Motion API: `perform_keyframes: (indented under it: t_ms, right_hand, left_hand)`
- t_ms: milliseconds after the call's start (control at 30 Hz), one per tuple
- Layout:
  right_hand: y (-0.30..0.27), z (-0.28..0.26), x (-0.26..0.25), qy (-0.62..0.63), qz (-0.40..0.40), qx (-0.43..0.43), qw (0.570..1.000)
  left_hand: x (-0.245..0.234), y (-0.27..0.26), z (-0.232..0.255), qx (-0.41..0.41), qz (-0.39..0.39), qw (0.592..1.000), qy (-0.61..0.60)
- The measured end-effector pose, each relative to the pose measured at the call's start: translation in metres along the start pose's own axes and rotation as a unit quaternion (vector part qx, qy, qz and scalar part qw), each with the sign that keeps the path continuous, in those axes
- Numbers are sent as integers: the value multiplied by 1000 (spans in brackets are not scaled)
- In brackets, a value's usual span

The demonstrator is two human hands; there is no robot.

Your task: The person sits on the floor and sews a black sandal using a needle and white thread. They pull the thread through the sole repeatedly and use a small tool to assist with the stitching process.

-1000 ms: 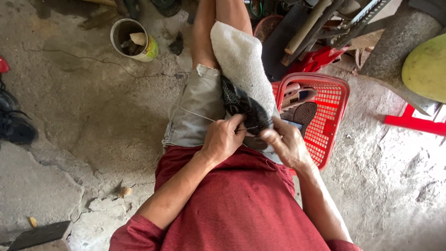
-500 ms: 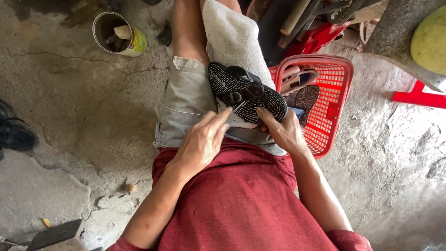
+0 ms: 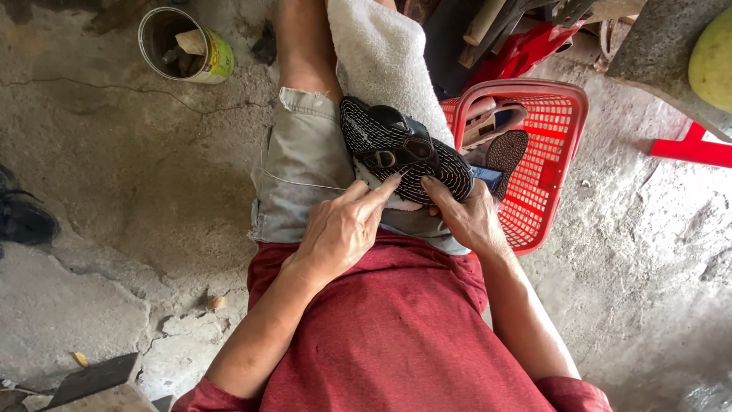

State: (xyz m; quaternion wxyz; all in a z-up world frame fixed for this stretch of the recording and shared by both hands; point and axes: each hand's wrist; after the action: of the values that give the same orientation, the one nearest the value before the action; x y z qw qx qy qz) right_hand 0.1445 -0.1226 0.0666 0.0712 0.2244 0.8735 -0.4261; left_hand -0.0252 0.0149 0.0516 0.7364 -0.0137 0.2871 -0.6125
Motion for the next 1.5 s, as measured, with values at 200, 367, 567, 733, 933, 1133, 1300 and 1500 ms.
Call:
perform_keyframes:
  t_ms: [200, 367, 567, 733, 933, 1133, 1300, 1500]
  right_hand:
    - [-1, -3, -2, -6, -2, -10, 1000]
    - [2, 10, -1, -9, -4, -7, 1000]
    - [-3, 0, 5, -58, -7, 10, 998]
    - [-12, -19, 14, -173, -4, -18, 985]
    - [-11, 5, 38, -278, 50, -196, 939]
    - [-11, -7, 37, -307, 50, -194, 930]
    - [-7, -5, 31, -340, 49, -211, 915]
    - [-7, 2, 33, -337, 56, -257, 904]
  left_hand:
    - [-5, 0, 2, -3, -6, 1000, 7]
    - [-7, 0, 4, -9, -10, 1000, 17]
    - [-27, 2, 5, -17, -41, 999, 7]
    - [-59, 9, 17, -56, -115, 992, -6]
    - [-53, 15, 12, -96, -157, 983, -8]
    - [-35, 10, 6, -71, -104, 992, 11]
    - [-26, 4, 8, 7, -55, 985, 163]
    - [-1, 20, -34, -32, -12, 989, -144]
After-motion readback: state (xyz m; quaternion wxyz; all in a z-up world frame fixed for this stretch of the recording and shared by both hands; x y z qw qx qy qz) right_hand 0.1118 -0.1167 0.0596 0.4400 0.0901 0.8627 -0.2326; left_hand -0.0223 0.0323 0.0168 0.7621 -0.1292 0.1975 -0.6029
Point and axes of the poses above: each hand's wrist, its own y-axis towards the middle knuckle, its own x-axis out of the palm, z = x × y, and after that the axes turned 6 degrees about -z, right-handed
